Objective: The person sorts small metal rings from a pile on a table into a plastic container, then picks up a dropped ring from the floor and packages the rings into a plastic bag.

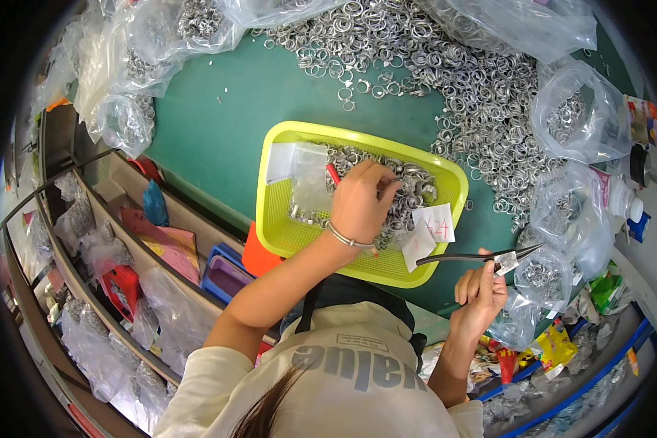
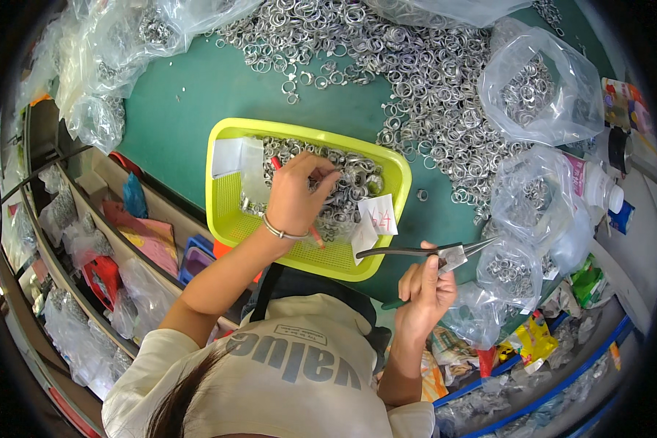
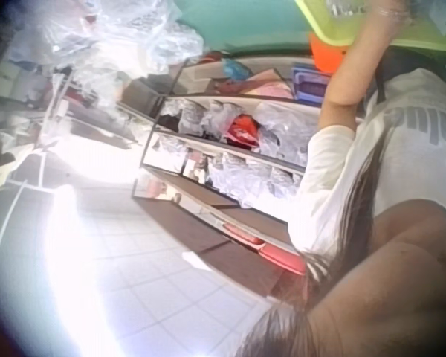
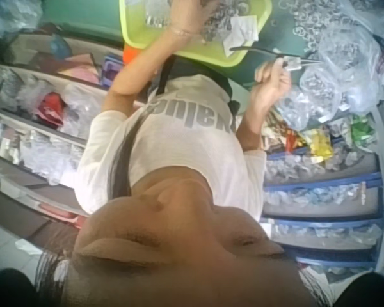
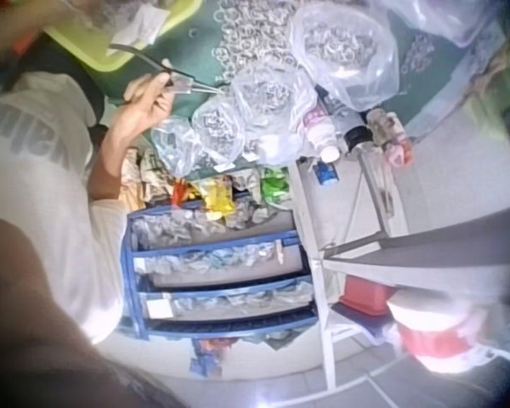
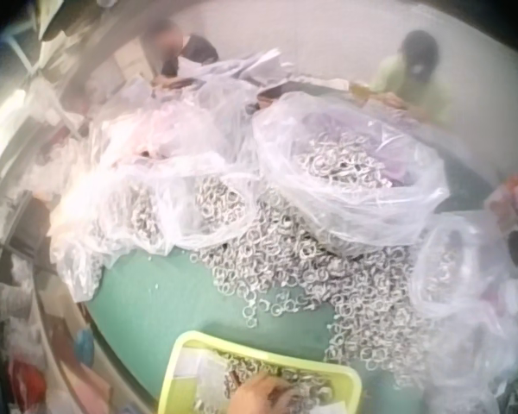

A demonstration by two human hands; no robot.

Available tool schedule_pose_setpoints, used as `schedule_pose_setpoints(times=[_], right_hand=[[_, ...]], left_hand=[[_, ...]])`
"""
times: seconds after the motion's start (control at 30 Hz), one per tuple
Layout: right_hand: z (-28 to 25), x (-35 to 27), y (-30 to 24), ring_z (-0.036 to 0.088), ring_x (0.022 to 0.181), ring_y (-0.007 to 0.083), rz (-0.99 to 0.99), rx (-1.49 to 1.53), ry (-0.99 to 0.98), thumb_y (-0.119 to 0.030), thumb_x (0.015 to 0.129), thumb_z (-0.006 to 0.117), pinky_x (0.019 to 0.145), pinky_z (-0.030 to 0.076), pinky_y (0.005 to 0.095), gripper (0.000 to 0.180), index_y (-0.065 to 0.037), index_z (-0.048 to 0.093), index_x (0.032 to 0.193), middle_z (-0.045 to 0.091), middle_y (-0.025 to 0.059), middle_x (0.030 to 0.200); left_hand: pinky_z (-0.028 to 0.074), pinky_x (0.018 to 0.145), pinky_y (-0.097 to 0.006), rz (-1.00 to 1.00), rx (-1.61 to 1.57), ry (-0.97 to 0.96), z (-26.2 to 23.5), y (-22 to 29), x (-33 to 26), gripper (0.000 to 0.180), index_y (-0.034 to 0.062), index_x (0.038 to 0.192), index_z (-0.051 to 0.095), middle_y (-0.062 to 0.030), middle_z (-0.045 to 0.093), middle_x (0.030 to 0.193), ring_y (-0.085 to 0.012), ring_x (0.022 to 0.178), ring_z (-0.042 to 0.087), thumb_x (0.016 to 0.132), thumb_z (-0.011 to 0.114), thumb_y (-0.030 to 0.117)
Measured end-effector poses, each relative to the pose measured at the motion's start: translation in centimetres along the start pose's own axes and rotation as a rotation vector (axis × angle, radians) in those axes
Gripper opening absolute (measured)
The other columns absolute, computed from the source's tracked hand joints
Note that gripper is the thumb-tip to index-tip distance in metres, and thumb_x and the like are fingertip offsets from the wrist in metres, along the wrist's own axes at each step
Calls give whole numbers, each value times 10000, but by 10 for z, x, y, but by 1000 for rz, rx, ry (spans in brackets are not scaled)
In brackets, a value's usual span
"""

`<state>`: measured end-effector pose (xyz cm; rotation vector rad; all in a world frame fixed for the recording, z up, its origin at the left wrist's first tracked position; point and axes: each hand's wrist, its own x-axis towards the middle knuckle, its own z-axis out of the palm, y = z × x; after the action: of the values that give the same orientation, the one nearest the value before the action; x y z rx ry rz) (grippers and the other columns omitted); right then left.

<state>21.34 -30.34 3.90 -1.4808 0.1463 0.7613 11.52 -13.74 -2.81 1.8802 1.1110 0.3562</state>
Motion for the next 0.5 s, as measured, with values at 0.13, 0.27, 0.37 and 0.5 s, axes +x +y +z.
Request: schedule_pose_setpoints(times=[0.13, 0.27, 0.37, 0.5], right_hand=[[-2, 1, 0, 237, 374, 43, 26, 28, -5, -156, 918, 475, 361, 192, 213, 242, 71, 507, 997, 272, -49, 466], [1, 2, 0, 238, 375, 43, 46, 29, 7, -155, 918, 475, 362, 193, 213, 239, 68, 509, 996, 270, -49, 467], [2, 3, 0, 238, 376, 44, 49, 36, 2, -154, 918, 475, 363, 194, 212, 235, 66, 512, 991, 269, -50, 468], [1, 3, 1, 239, 378, 45, 49, 46, -9, -151, 918, 472, 362, 195, 210, 230, 66, 519, 980, 274, -50, 469]], left_hand=[[439, 523, -257, -4, -136, 58, -13, -1, -5, 89, 12, 785, 626, -82, 611, 727, -156, 574, 554, 709, 652, -26], [457, 561, -245, -115, -317, 50, -19, -4, -13, 93, -13, 830, 619, -79, 622, 763, -142, 610, 571, 744, 620, -49], [458, 601, -221, -271, -616, 7, -19, -6, -19, 82, -22, 860, 615, -48, 621, 776, -94, 660, 560, 784, 600, -51], [471, 635, -222, -295, -797, -32, -30, 8, -20, 94, -38, 888, 605, -53, 614, 788, -97, 691, 570, 798, 584, -55]])
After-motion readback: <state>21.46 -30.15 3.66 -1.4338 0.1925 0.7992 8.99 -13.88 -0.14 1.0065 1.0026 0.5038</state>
